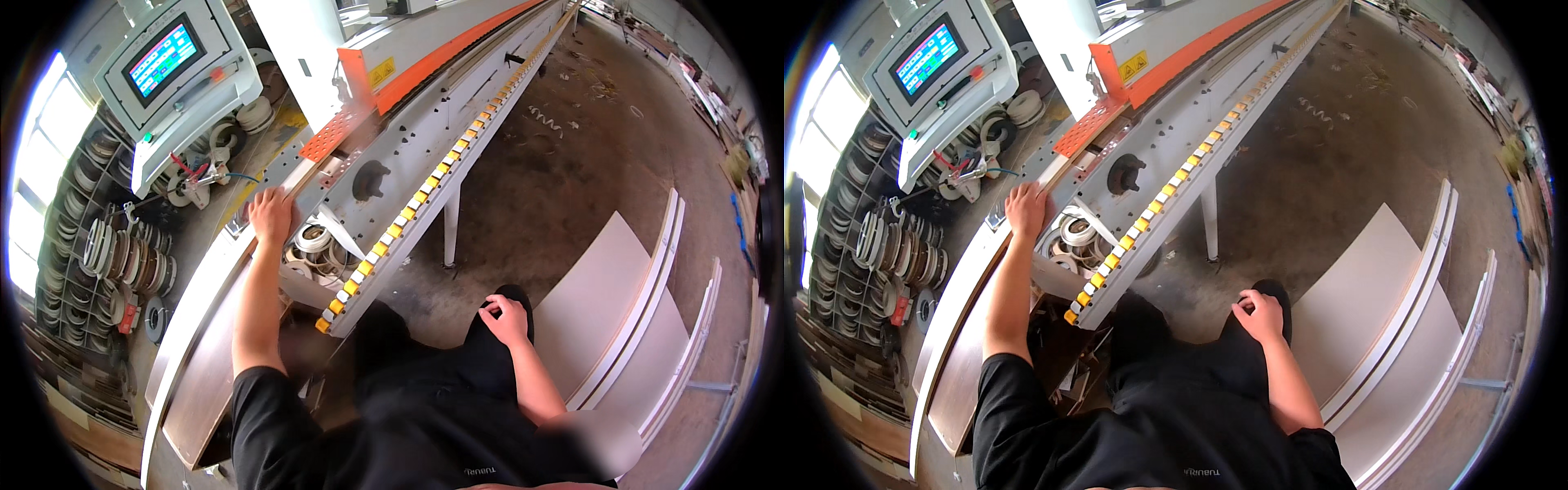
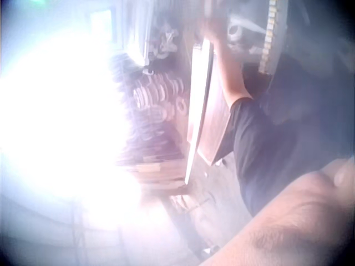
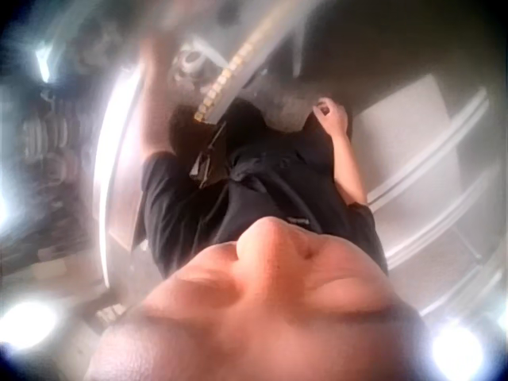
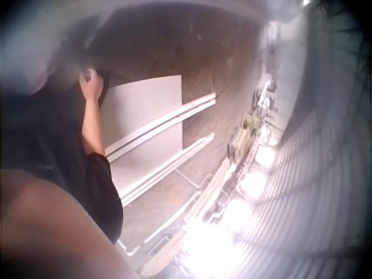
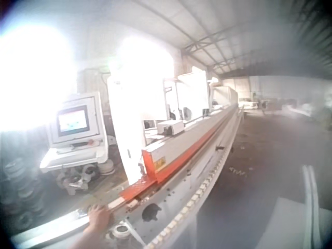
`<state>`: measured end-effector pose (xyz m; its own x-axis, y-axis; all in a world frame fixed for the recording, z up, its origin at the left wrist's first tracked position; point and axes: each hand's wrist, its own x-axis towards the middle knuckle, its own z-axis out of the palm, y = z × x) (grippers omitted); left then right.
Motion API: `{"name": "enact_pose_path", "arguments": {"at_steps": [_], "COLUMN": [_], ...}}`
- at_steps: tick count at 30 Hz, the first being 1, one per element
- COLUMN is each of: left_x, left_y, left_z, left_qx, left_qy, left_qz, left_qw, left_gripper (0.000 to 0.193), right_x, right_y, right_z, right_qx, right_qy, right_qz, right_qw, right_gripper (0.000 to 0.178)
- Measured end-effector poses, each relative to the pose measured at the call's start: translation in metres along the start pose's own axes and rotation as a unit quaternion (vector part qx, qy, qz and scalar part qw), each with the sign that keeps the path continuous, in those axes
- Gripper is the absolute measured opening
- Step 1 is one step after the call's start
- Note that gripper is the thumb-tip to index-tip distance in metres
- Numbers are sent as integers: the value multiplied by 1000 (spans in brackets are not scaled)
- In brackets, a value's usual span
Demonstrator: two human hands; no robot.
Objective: The person repeatedly feeds white plastic strips into an edge banding machine to apply adhesive tape to their edges. They then use yellow tape to secure the applied banding on a wooden board and handle multiple strips in a repetitive sequence.
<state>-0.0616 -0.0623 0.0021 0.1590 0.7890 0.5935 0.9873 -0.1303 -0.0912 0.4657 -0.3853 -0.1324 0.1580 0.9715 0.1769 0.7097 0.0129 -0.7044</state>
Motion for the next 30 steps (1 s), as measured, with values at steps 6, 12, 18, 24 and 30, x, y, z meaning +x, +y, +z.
{"name": "enact_pose_path", "arguments": {"at_steps": [6, 12, 18, 24, 30], "left_x": [-131, -231, -210, -165, -131], "left_y": [-100, -167, -162, -127, -104], "left_z": [-82, -156, -150, -125, -93], "left_qx": [0, 38, 96, 74, 72], "left_qy": [23, -10, -44, -29, 5], "left_qz": [-45, -153, -98, -151, -99], "left_qw": [999, 987, 990, 985, 992], "left_gripper": [24, 20, 11, 16, 17], "right_x": [-2, -3, 0, 1, 6], "right_y": [-2, -1, -1, -4, -7], "right_z": [0, 0, 4, 9, 15], "right_qx": [52, -31, -33, -33, -43], "right_qy": [-3, -32, -50, -42, -51], "right_qz": [40, -18, -18, -22, -23], "right_qw": [998, 999, 998, 998, 998], "right_gripper": [29, 30, 29, 27, 27]}}
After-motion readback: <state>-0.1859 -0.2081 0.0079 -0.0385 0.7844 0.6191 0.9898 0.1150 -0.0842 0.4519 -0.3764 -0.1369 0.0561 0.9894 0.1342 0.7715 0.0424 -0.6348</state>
